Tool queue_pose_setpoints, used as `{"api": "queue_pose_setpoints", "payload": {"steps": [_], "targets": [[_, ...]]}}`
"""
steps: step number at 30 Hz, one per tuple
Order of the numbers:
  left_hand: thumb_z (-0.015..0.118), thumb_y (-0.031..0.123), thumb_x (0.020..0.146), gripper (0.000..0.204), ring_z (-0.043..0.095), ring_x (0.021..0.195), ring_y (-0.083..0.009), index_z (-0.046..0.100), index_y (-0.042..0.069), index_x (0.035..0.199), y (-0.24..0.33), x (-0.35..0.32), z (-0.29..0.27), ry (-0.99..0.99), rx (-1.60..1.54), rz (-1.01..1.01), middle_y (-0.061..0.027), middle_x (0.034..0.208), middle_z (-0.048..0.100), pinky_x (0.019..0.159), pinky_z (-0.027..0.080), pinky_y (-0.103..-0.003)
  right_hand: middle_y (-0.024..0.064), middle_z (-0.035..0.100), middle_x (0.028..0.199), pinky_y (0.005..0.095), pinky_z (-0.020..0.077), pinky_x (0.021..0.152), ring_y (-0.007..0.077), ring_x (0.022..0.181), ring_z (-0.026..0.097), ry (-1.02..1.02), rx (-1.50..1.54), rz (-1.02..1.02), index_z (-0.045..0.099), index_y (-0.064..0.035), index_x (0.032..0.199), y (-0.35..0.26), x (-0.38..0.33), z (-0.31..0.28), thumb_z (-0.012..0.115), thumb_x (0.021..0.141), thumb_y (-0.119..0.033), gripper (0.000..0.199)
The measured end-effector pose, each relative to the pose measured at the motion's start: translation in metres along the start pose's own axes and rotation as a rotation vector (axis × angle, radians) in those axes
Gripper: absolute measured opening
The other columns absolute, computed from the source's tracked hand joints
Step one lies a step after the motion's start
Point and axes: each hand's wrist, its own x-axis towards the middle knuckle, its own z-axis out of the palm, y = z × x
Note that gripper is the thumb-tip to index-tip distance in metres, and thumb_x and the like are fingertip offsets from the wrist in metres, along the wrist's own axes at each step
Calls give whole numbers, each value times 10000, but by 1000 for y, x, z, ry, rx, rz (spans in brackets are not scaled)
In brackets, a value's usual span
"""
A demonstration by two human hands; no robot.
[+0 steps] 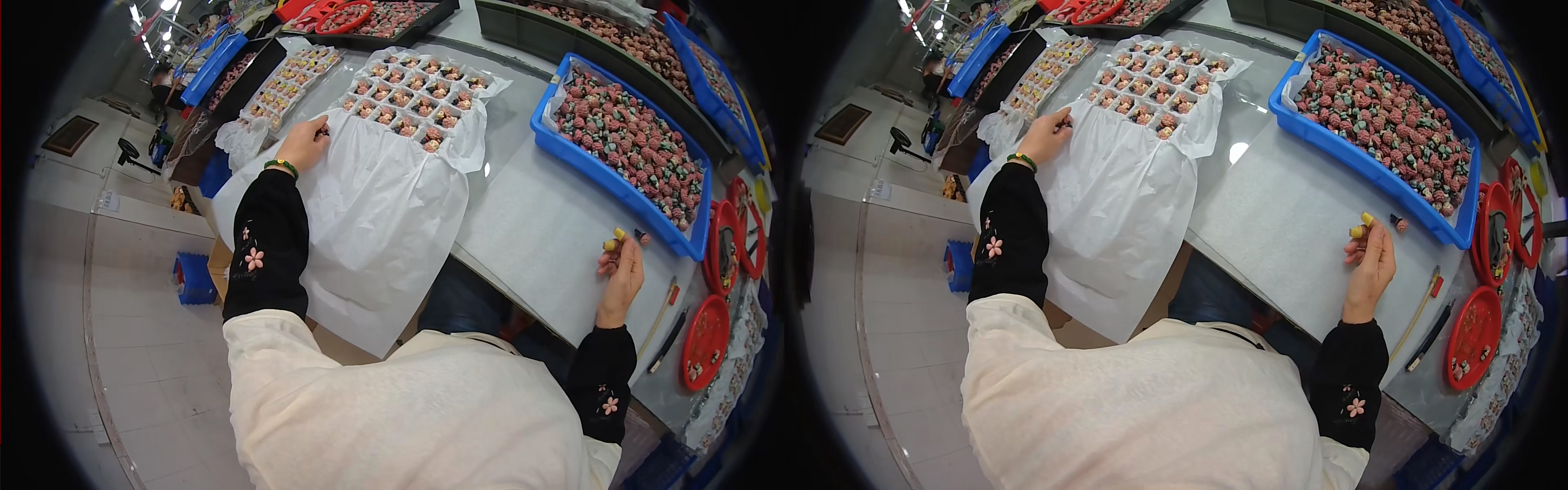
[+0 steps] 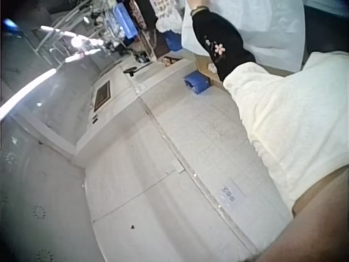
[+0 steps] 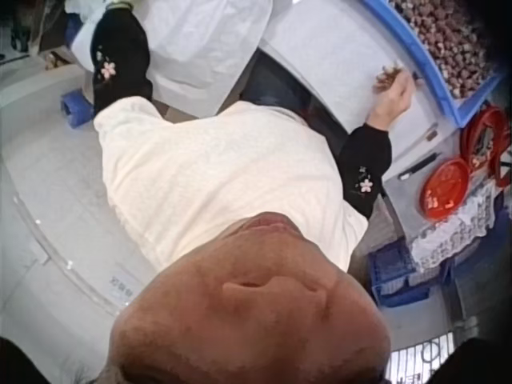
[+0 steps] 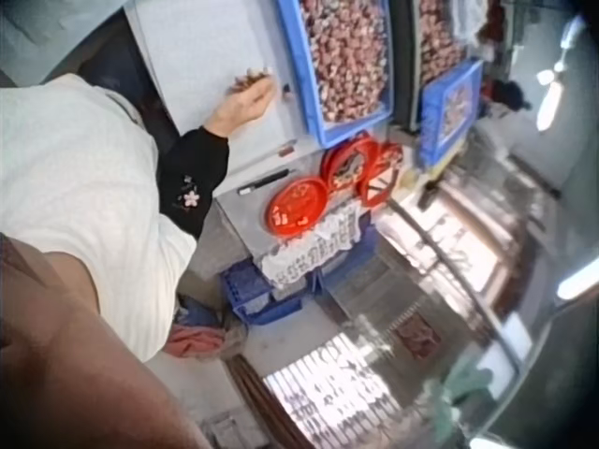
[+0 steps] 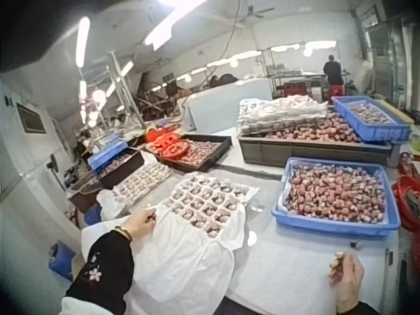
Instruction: The person assembles small plastic figurines by manually attaching colored plastic parts by hand.
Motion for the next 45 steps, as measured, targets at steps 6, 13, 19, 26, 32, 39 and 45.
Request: {"api": "queue_pose_setpoints", "payload": {"steps": [6,13,19,26,32,39,45], "targets": [[532,82,758,178,538,788,-401,510,3,917,-10,20,21,176,-75,110,-216,804,584,671,421,-441,35,556,790,176,375,517,60,618,486,3,10,7,556,-8,1014,3,1,2,390,929,-295,342],[514,88,739,160,554,813,-386,553,7,872,-23,30,17,101,96,0,-218,807,589,706,440,-431,24,551,783,167,363,515,57,620,482,-10,-16,21,548,-20,1008,0,1,6,391,928,-293,325],[524,118,751,143,556,809,-384,566,16,842,-21,45,31,61,118,16,-212,810,591,703,440,-441,28,552,783,173,366,504,60,615,486,14,-25,17,548,-17,1003,2,-4,0,402,925,-293,322],[364,420,883,497,276,1213,-416,409,61,1225,-30,40,81,236,354,-46,-160,1309,368,997,191,-509,29,558,769,176,364,495,54,601,487,9,-43,24,566,-15,974,8,2,-1,420,922,-286,312],[169,594,865,718,60,1309,-376,102,103,1383,-34,40,69,0,200,-227,-157,1434,89,987,67,-599,45,577,811,208,407,538,115,672,532,-29,-384,-288,565,-10,981,-1,3,7,560,830,-112,182],[241,587,860,691,76,1303,-391,101,163,1388,-1,36,45,-73,306,-283,-167,1431,88,974,85,-617,138,526,1016,372,393,828,307,963,468,198,-1038,-620,557,-25,1021,-12,28,-30,581,713,-18,309],[486,376,856,612,161,1290,-379,230,142,1360,130,-13,-27,-120,127,235,-191,1364,274,1004,92,-557,148,513,1027,381,378,854,319,983,457,206,-1005,-578,545,-27,1046,-1,26,-28,592,711,-34,339]]}}
